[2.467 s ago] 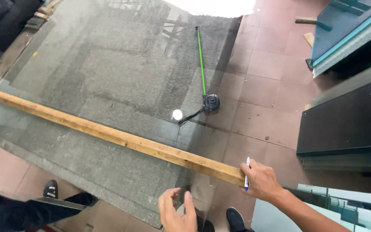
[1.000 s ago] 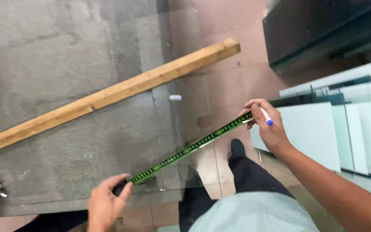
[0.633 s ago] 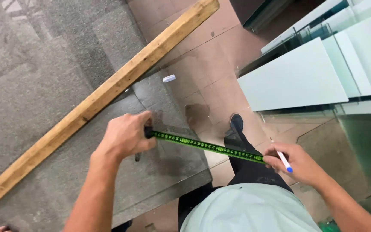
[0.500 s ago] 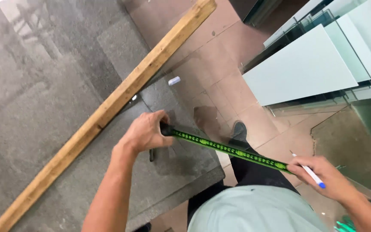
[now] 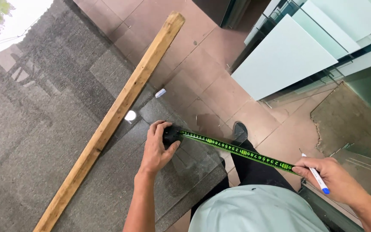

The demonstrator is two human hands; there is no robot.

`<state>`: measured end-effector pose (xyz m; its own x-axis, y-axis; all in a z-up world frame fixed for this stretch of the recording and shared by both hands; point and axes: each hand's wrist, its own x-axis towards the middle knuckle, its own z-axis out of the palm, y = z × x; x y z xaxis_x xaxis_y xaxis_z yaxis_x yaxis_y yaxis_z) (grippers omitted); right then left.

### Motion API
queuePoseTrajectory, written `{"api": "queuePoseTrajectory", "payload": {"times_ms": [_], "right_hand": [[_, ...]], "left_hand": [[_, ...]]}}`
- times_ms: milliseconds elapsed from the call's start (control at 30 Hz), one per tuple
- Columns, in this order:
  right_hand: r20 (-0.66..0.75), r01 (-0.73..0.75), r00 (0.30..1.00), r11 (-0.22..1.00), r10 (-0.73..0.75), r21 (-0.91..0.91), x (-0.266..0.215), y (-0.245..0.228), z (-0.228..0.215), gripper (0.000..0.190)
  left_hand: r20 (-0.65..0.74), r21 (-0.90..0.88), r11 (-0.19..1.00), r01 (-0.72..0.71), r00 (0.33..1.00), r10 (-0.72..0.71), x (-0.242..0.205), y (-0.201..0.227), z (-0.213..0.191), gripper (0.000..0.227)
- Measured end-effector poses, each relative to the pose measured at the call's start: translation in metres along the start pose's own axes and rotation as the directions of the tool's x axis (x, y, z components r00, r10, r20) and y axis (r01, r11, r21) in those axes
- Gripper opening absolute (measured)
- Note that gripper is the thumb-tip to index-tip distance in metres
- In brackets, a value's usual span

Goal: Measuring and marking a large sheet of glass using a tape measure and a marker, then aligning a wooden board as a guide.

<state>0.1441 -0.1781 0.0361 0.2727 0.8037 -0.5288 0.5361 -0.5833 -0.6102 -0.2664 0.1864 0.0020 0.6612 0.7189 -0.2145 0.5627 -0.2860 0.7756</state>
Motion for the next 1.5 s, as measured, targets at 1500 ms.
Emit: {"api": "queuePoseTrajectory", "payload": {"times_ms": [1500], "right_hand": [[-0.168, -0.188, 0.848, 0.581, 0.503, 0.792, 0.092, -0.106, 0.152, 0.018]], "left_hand": [[-0.325, 0.127, 0.990, -0.060, 0.941, 0.099, 0.060, 0.047, 0.100, 0.095]]}}
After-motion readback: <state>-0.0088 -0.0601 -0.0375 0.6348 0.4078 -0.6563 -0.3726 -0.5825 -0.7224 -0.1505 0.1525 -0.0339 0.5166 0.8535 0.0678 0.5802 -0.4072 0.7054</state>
